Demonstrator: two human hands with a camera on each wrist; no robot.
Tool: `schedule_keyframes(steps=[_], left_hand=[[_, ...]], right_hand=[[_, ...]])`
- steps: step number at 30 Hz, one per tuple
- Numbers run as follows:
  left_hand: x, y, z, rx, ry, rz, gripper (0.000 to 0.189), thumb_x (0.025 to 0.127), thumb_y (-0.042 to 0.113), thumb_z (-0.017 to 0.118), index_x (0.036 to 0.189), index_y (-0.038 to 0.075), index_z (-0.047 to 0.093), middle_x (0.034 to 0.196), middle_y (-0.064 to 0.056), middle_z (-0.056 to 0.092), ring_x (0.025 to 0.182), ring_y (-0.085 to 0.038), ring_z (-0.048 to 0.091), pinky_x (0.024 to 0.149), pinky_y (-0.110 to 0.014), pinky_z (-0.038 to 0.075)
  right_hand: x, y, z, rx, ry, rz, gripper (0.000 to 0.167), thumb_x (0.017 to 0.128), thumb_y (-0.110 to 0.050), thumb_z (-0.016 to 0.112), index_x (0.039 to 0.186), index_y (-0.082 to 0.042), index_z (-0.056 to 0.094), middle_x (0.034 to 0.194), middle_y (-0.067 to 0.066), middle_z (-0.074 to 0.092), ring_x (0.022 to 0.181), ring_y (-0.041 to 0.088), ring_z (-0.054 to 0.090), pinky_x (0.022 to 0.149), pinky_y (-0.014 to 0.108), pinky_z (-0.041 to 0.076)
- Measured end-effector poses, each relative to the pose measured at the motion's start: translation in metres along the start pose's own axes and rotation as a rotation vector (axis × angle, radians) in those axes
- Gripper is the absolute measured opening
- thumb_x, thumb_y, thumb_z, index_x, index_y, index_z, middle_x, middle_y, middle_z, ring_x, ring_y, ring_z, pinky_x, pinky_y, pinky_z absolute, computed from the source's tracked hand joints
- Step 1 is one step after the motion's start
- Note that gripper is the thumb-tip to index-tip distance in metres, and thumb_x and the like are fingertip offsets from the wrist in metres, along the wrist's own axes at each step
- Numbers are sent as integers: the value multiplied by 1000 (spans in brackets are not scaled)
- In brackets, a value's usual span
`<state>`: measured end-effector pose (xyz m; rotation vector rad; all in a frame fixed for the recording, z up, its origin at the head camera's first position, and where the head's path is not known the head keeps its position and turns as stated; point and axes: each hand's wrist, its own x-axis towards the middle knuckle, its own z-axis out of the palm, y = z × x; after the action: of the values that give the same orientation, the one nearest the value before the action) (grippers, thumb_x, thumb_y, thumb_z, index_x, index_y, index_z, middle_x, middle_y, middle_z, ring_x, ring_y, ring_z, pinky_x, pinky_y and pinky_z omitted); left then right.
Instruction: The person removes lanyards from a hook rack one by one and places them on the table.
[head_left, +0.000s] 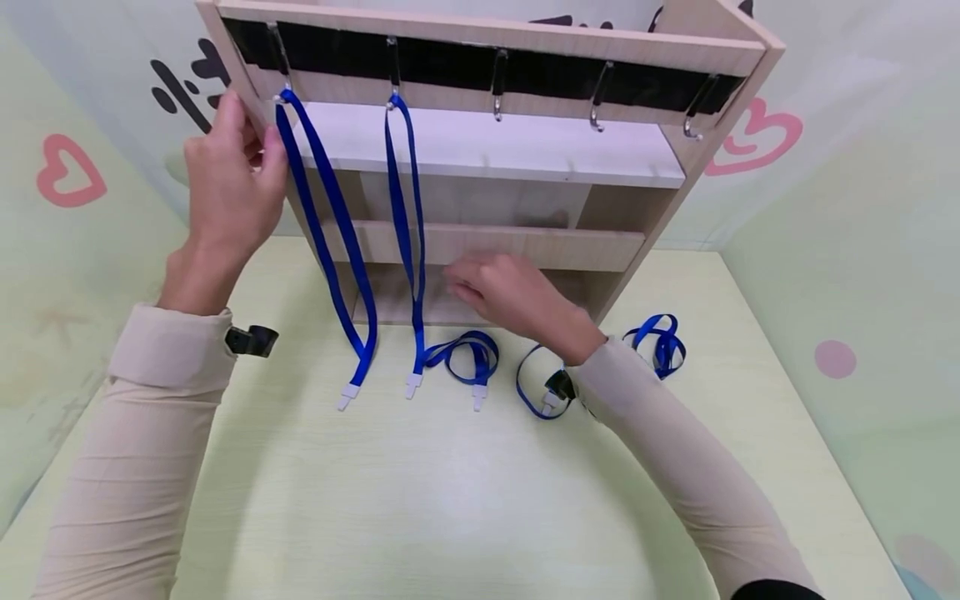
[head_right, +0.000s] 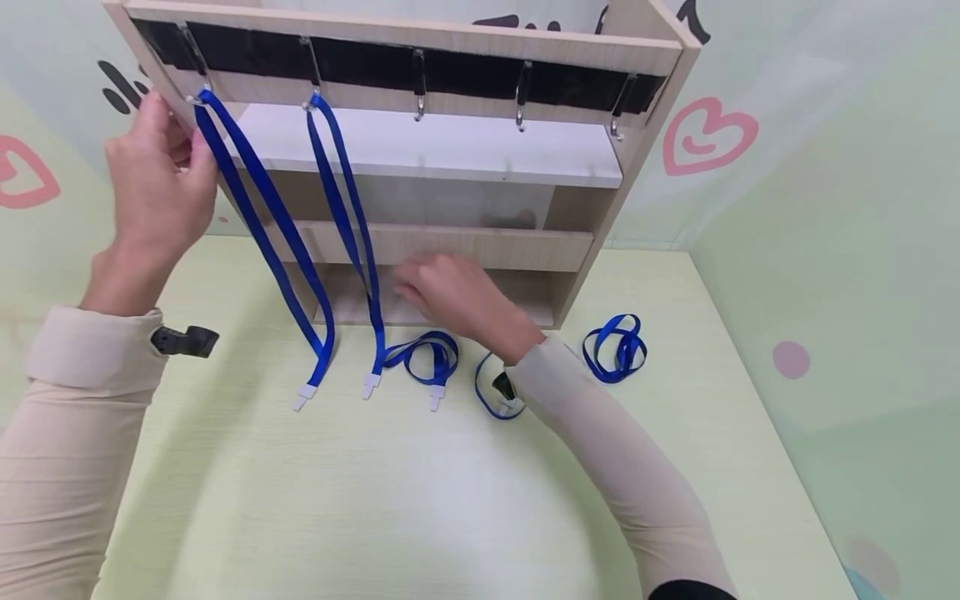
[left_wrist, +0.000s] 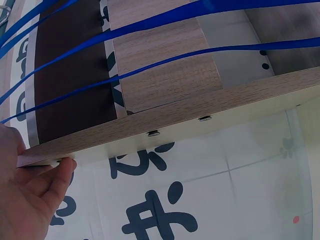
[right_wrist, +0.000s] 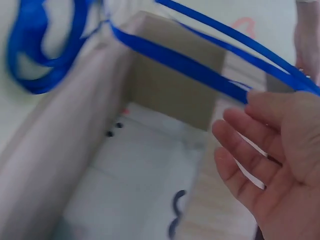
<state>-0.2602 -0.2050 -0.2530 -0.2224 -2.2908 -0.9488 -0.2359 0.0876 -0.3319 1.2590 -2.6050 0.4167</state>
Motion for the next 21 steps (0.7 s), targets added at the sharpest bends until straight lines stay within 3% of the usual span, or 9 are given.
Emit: schedule_keyframes(steps=[3, 12, 15, 18, 21], left_hand=[[0, 0, 1, -1, -5, -7, 38, 102, 22, 42, 134, 6, 53, 126, -10, 69, 110, -25, 69, 89, -18, 55], [1, -1, 1, 0, -29, -24, 40, 103, 24, 41, 139, 9, 50, 131, -9, 66, 116, -26, 66, 93, -23, 55], [0, -1, 0, -3, -31, -20, 40, 103, 24, 41, 139, 9, 50, 131, -9, 66, 116, -26, 66, 93, -23, 55], [0, -1, 0, -13, -30, -14, 40, 103, 24, 42, 139, 8, 50, 132, -9, 65, 116, -25, 66, 93, -23, 55], [0, 0, -1, -17, -31, -18, 40, 103, 24, 42, 139, 9, 50, 132, -9, 65, 116, -25, 66, 93, -23, 55]], right_hand=[[11, -8, -11, 22, 82, 31, 24, 101, -17, 56, 118, -6, 70, 110, 6, 73, 93, 15, 70, 84, 25, 57], [44, -39, -40, 113, 433, 133, 40, 99, -27, 62, 128, 1, 62, 109, 12, 71, 87, 16, 71, 74, 22, 58], [56, -50, -48, 124, 483, 198, 47, 98, -30, 62, 134, 2, 58, 109, 11, 71, 86, 16, 70, 73, 21, 57], [68, -59, -53, 138, 481, 259, 50, 99, -32, 60, 136, 2, 56, 107, 10, 71, 83, 15, 69, 70, 19, 55], [78, -64, -54, 138, 480, 284, 45, 100, -31, 59, 130, 2, 59, 102, 9, 72, 80, 14, 67, 67, 17, 53]])
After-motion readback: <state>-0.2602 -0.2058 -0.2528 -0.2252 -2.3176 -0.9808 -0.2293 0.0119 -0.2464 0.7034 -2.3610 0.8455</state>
